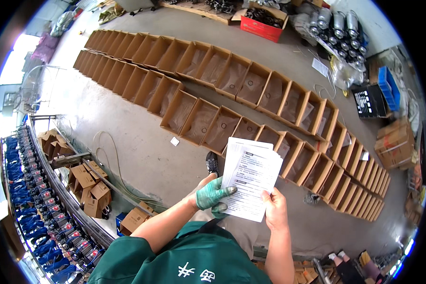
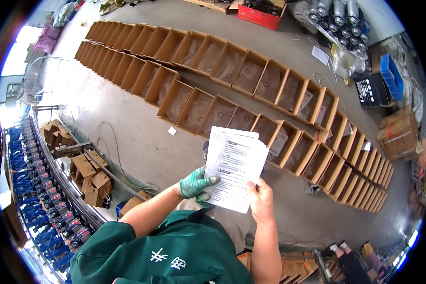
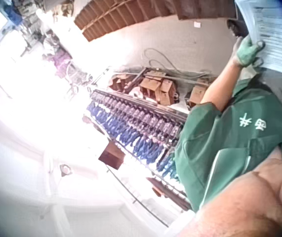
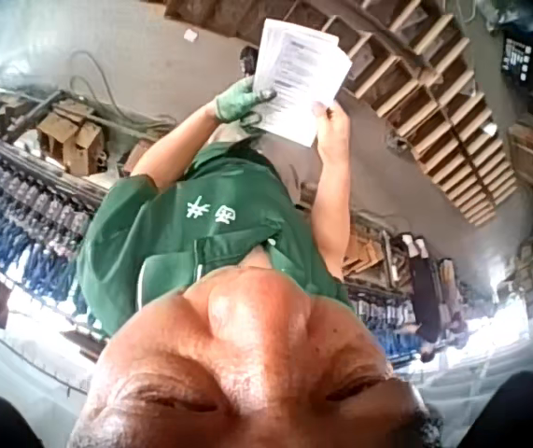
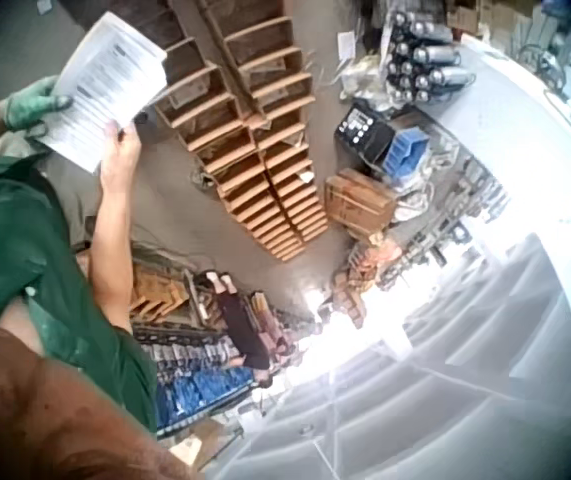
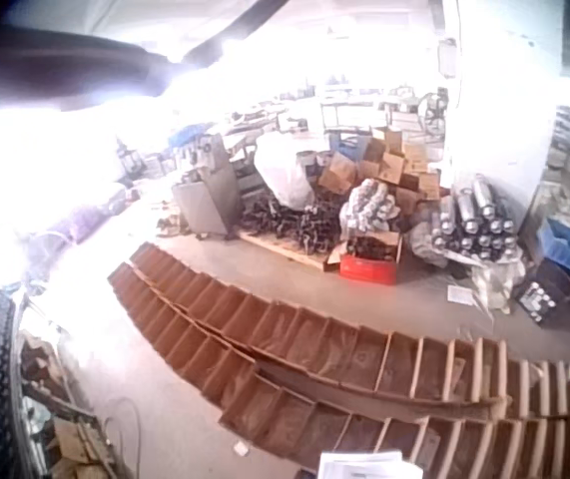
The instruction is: The person cuts bubble wrap from a large roll using shears and places the cut pieces into open cardboard boxes. They then distribute printed instruction sheets into the boxes and add small black coiled cables to each one.
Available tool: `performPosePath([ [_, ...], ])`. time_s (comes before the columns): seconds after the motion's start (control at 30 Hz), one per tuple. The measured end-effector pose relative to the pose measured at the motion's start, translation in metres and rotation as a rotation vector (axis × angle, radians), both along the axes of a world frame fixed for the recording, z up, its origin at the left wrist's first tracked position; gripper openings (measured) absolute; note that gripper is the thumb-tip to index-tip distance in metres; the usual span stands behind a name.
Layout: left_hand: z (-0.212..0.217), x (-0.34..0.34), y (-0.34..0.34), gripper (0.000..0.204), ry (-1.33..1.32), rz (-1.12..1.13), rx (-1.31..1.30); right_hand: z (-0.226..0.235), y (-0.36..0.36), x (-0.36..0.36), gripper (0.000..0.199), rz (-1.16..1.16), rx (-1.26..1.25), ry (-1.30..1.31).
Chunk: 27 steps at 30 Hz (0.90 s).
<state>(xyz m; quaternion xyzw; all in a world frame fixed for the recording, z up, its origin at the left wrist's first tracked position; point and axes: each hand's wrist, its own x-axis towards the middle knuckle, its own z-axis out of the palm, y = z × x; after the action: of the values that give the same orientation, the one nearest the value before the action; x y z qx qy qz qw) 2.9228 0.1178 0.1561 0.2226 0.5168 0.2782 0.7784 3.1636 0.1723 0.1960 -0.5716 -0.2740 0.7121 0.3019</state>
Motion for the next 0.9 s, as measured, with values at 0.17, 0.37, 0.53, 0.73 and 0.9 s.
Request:
performPosePath([
  [0.17, -0.034, 0.024, 0.046, 0.054, -0.055, 0.144, -0.034, -0.065, 0.056, 0.036, 0.015, 0.118, 0.045, -0.105],
  [0.37, -0.122, 0.072, 0.085, 0.044, -0.116, 0.48, -0.086, -0.148, 0.123, 0.075, 0.028, 0.208, -0.008, -0.156],
  [0.53, -0.217, 0.095, 0.104, 0.042, -0.13, 0.497, -0.148, -0.24, 0.165, 0.088, 0.027, 0.319, 0.026, -0.321],
  [0.73, -0.312, 0.105, 0.093, 0.044, 0.012, 0.63, -0.132, -0.35, 0.204, 0.116, 0.031, 0.215, 0.19, -0.648],
  [0.9, -0.342, 0.099, 0.079, 0.045, -0.007, 0.64, -0.192, -0.47, 0.316, 0.168, 0.034, 0.235, 0.365, -1.045],
])
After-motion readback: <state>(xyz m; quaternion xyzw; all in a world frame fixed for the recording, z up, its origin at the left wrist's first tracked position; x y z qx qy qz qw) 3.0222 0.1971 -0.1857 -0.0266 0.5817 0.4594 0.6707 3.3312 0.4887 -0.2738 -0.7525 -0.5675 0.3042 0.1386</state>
